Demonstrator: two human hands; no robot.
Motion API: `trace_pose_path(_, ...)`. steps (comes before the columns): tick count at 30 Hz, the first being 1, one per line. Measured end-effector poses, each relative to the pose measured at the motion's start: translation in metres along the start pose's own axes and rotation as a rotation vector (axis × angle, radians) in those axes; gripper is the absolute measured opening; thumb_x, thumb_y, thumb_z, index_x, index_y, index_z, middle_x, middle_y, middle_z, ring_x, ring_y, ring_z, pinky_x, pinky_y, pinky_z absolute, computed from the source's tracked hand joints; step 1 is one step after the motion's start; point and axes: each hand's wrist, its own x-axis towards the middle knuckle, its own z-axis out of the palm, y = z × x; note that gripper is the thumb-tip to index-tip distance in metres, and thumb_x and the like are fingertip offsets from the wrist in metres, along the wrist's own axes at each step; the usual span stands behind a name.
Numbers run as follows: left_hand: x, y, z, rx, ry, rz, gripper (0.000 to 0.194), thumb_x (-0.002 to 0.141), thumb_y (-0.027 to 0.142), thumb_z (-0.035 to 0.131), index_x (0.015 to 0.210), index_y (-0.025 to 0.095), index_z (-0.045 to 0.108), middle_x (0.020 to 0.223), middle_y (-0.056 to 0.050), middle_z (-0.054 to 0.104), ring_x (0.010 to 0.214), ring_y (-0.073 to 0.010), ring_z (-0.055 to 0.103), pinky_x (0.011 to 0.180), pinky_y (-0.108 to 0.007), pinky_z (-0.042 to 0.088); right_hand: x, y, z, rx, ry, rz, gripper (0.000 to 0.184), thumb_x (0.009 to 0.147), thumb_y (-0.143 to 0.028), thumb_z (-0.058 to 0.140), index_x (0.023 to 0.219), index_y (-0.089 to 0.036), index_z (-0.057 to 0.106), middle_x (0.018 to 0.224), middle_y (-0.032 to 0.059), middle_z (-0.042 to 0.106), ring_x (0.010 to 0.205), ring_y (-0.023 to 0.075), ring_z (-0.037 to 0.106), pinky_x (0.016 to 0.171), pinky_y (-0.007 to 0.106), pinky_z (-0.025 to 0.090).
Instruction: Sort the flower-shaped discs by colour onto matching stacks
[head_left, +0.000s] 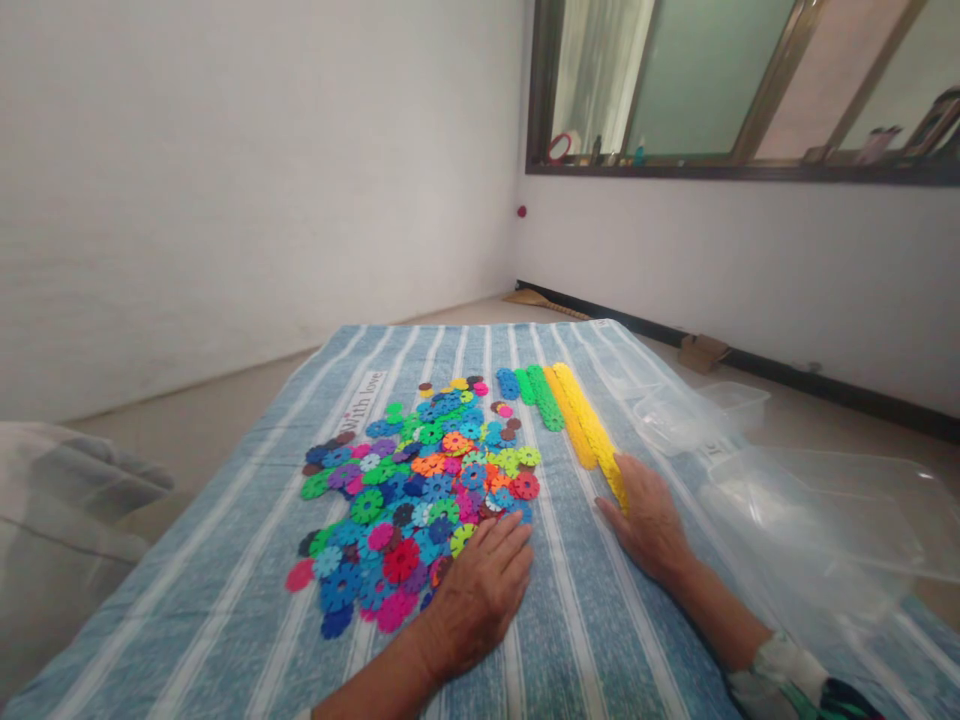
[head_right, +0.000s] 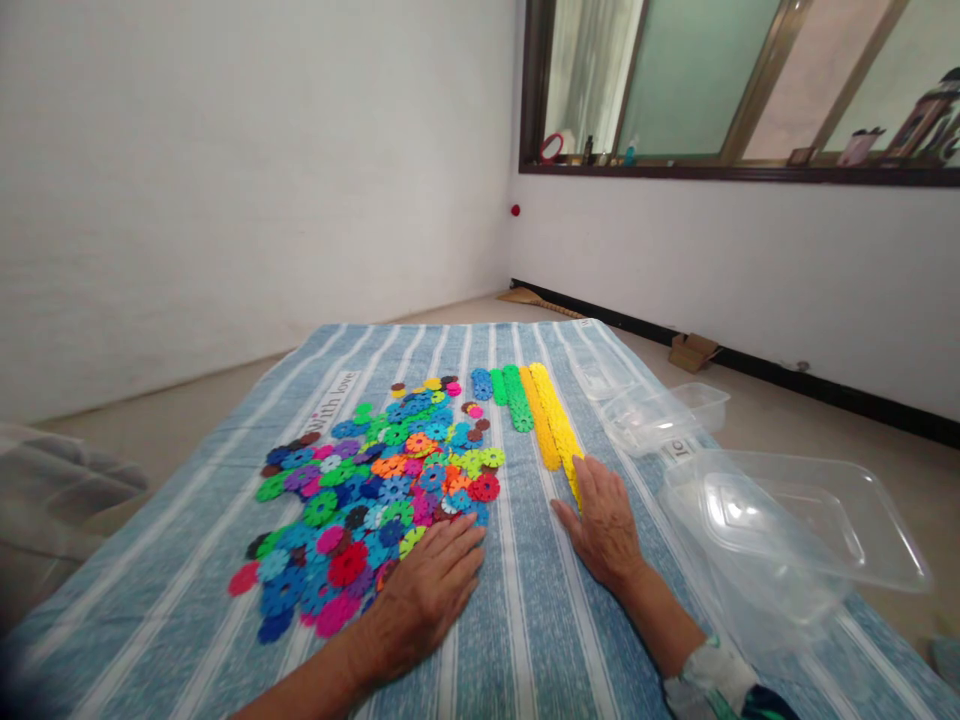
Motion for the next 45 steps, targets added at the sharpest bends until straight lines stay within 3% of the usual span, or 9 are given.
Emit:
trace_pose_path(4,-0.001,-0.002,-0.006,0.043,0.029,0.005,0.024,0.089,0.015,0.046,0.106,0.016,0.063,0.121,-0.01,0.065,0.12,-0.0254,0.054,0.099,-0.046,0.046,0.001,-0.026,-0.01,0.067,0.06,-0.092,0.048,0.092,-0.039,0.047,0.133,-0.015,0.044,0.125,0.0176,0.056,0.119,0.0298,0.05,0.101,0.052,0.04)
trace_pose_path(8,-0.008,-0.005,-0.016,0.079,0.03,-0.003,0.024,0.09,0.02,0.047,0.107,0.017,0.064,0.121,-0.01,0.065,0.121,-0.0257,0.053,0.1,-0.045,0.044,0.0,-0.07,-0.013,0.201,0.0,-0.208,0.043,0.092,-0.032,0.048,0.131,-0.015,0.046,0.127,0.0165,0.055,0.12,0.0274,0.049,0.1,0.049,0.042)
trace_pose_path(12,-0.02,-0.01,-0.023,0.128,0.035,-0.013,0.028,0.09,0.029,0.05,0.111,0.017,0.063,0.127,-0.011,0.061,0.123,-0.0269,0.051,0.101,-0.045,0.042,0.005,-0.11,-0.007,0.265,-0.132,-0.202,0.054,0.088,-0.04,0.053,0.134,-0.014,0.044,0.133,0.0191,0.05,0.125,0.0303,0.045,0.1,0.051,0.041)
trace_pose_path(15,-0.029,-0.018,-0.024,0.186,0.032,-0.035,0.034,0.089,0.03,0.05,0.119,0.016,0.06,0.131,-0.012,0.058,0.125,-0.0273,0.048,0.105,-0.046,0.037,0.01,-0.127,0.001,0.266,-0.216,-0.197,0.066,0.082,-0.05,0.06,0.136,-0.014,0.043,0.139,0.0206,0.044,0.131,0.0335,0.038,0.102,0.054,0.037)
trace_pose_path(20,-0.035,-0.031,-0.023,0.236,0.02,-0.06,0.035,0.09,0.032,0.051,0.121,0.018,0.059,0.131,-0.011,0.058,0.125,-0.0268,0.049,0.107,-0.046,0.032,0.012,-0.131,0.012,0.227,-0.317,-0.204,0.077,0.08,-0.059,0.059,0.14,-0.016,0.039,0.143,0.0211,0.04,0.134,0.0357,0.034,0.103,0.057,0.034)
trace_pose_path(26,-0.029,-0.037,-0.029,0.213,0.009,-0.089,0.033,0.092,0.037,0.047,0.117,0.019,0.061,0.129,-0.009,0.06,0.123,-0.0255,0.051,0.104,-0.044,0.036,0.015,-0.131,0.013,0.205,-0.323,-0.202,0.076,0.078,-0.055,0.064,0.14,-0.018,0.04,0.143,0.0193,0.041,0.135,0.0345,0.033,0.105,0.056,0.033)
trace_pose_path(36,-0.028,-0.047,-0.026,0.198,0.027,-0.13,0.032,0.092,0.034,0.047,0.117,0.019,0.06,0.126,-0.01,0.061,0.121,-0.0247,0.052,0.103,-0.045,0.038,0.024,-0.134,0.025,0.226,-0.247,-0.211,0.068,0.08,-0.053,0.062,0.137,-0.019,0.044,0.141,0.0182,0.044,0.132,0.035,0.038,0.103,0.056,0.036)
trace_pose_path(45,-0.027,-0.05,-0.027,0.204,0.054,-0.123,0.03,0.091,0.033,0.049,0.116,0.02,0.06,0.124,-0.009,0.062,0.119,-0.0242,0.053,0.102,-0.044,0.038,0.032,-0.13,0.04,0.162,-0.213,-0.084,0.081,0.075,-0.066,0.059,0.139,-0.018,0.045,0.142,0.0235,0.042,0.133,0.0444,0.033,0.099,0.065,0.034)
